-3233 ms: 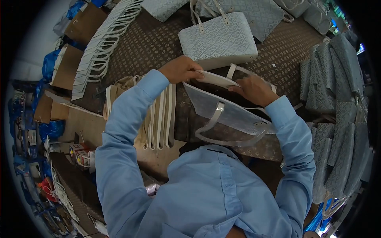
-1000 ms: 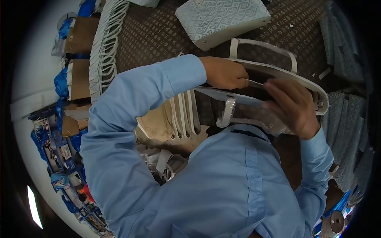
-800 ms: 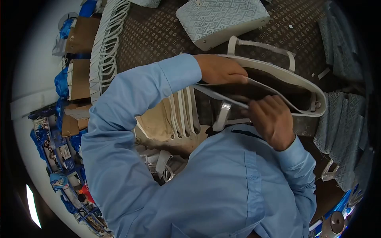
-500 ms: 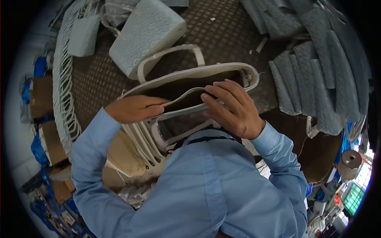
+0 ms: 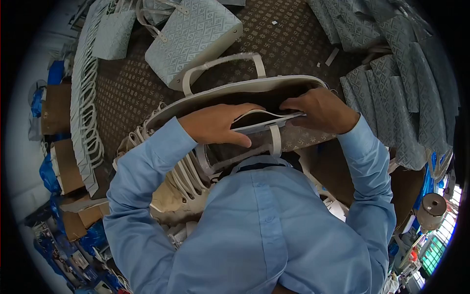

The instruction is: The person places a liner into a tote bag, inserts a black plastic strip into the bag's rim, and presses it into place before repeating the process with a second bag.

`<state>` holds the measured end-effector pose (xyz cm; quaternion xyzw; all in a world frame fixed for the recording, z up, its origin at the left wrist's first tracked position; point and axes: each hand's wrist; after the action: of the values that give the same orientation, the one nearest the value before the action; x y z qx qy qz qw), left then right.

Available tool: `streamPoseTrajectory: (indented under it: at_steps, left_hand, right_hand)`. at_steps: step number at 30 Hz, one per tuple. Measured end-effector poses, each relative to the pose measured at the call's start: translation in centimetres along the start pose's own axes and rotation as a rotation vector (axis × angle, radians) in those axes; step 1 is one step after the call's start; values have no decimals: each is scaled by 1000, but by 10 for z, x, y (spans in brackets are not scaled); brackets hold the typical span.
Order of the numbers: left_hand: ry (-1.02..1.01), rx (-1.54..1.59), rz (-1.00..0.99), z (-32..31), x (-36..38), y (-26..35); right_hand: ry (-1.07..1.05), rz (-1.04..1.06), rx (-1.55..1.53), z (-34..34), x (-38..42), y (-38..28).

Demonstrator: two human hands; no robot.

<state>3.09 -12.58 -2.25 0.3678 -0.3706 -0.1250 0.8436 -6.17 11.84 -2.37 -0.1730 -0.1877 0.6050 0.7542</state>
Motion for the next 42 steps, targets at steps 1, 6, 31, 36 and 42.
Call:
streamPoseTrajectory:
  at_steps: [1, 6, 31, 36, 42]
  left_hand:
    - [40, 12, -12, -4, 2, -2]
    - [67, 40, -36, -13, 2, -6]
    - [174, -148, 176, -30, 30, -7]
    - [185, -208, 161, -33, 28, -10]
    - [355, -329, 146, -45, 31, 0]
  right_hand:
    - [-22, 42, 7, -1, 0, 2]
    - [-16, 68, -5, -4, -3, 5]
    - [-324, 197, -358, -6, -64, -29]
    - [-253, 213, -355, -12, -61, -28]
    - [-278, 202, -232, -14, -60, -32]
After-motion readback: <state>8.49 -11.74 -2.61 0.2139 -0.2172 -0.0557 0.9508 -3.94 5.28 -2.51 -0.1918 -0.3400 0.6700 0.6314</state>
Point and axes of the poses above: each hand's wrist, its own x-axis away from the middle knuckle, its own z-axis out of the back of the hand, y = z × x, and after that the axes turned 11 degrees about z, right-handed
